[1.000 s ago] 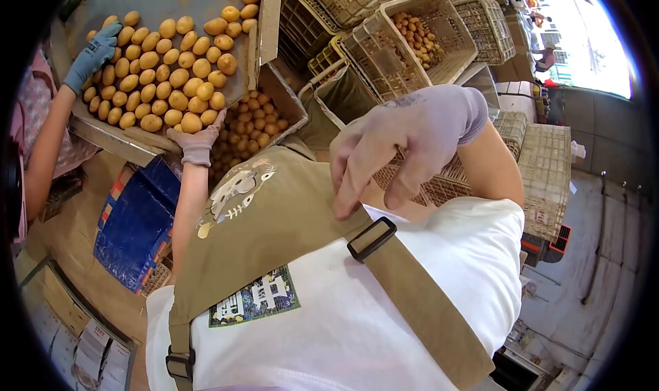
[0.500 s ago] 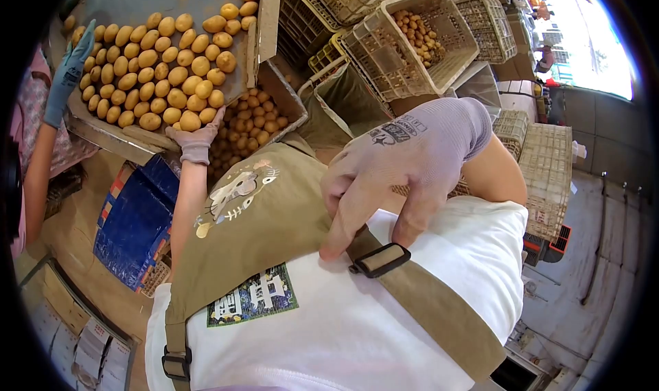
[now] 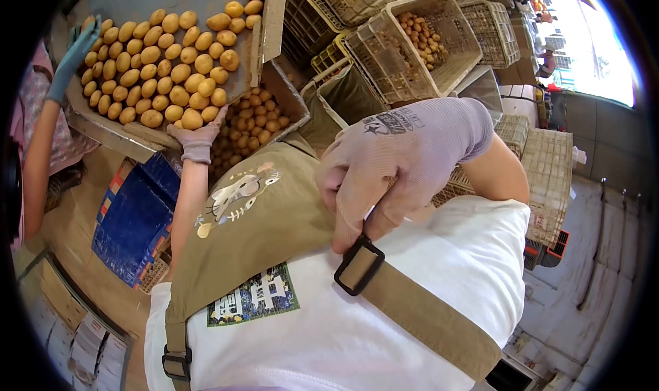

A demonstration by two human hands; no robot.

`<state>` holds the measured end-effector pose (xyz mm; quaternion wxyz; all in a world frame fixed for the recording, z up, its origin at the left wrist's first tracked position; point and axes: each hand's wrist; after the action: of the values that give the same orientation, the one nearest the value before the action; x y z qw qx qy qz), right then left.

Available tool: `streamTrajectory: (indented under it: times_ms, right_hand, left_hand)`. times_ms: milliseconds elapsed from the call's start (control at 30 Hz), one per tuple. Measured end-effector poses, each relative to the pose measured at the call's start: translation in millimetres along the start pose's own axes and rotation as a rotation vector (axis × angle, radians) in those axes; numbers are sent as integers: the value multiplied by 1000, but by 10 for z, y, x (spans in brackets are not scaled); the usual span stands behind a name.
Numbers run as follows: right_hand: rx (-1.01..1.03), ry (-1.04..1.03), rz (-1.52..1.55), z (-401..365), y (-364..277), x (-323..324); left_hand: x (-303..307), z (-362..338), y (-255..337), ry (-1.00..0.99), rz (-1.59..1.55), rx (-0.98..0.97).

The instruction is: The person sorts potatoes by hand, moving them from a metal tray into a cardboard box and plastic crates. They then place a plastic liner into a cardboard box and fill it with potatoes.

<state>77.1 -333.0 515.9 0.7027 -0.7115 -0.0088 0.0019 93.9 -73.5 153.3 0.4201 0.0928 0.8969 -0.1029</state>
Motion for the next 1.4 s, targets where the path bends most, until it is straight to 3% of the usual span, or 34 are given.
streamTrajectory:
  times_ms: [333, 433, 633, 833, 967, 1033, 1300, 1333, 1400]
  right_hand:
    - [50, 79, -131, -26, 25, -95]
    - [-135, 45, -138, -10, -92, -148]
    - [48, 83, -104, -39, 73, -137]
    - [92, 25, -84, -10, 66, 10]
    - [46, 382, -261, -16, 2, -65]
    - [-9, 454, -351, 37, -51, -62]
    - [-217, 523, -291, 74, 91, -39]
    - [-329, 525, -267, 81, 53, -34]
    - [-297, 533, -356, 126, 12, -37]
  left_hand:
    - [15, 16, -8, 40, -30, 2]
    - [42, 16, -6, -1, -34, 4]
    - [46, 28, -6, 2, -17, -6]
    - [-85, -37, -18, 71, 2, -1]
    - [-154, -126, -71, 51, 39, -43]
    - [-26, -42, -16, -11, -6, -8]
    - [-98, -68, -41, 30, -50, -10]
    - [-65, -41, -22, -43, -10, -15]
    - [38, -10, -24, -65, -3, -19]
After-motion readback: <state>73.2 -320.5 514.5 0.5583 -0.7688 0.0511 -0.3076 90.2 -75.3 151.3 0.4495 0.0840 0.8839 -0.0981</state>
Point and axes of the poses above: each hand's wrist, its own z-axis towards the middle knuckle, its own x-axis out of the back of the hand, y = z × x, and after that the axes turned 6 degrees about x, right-handed
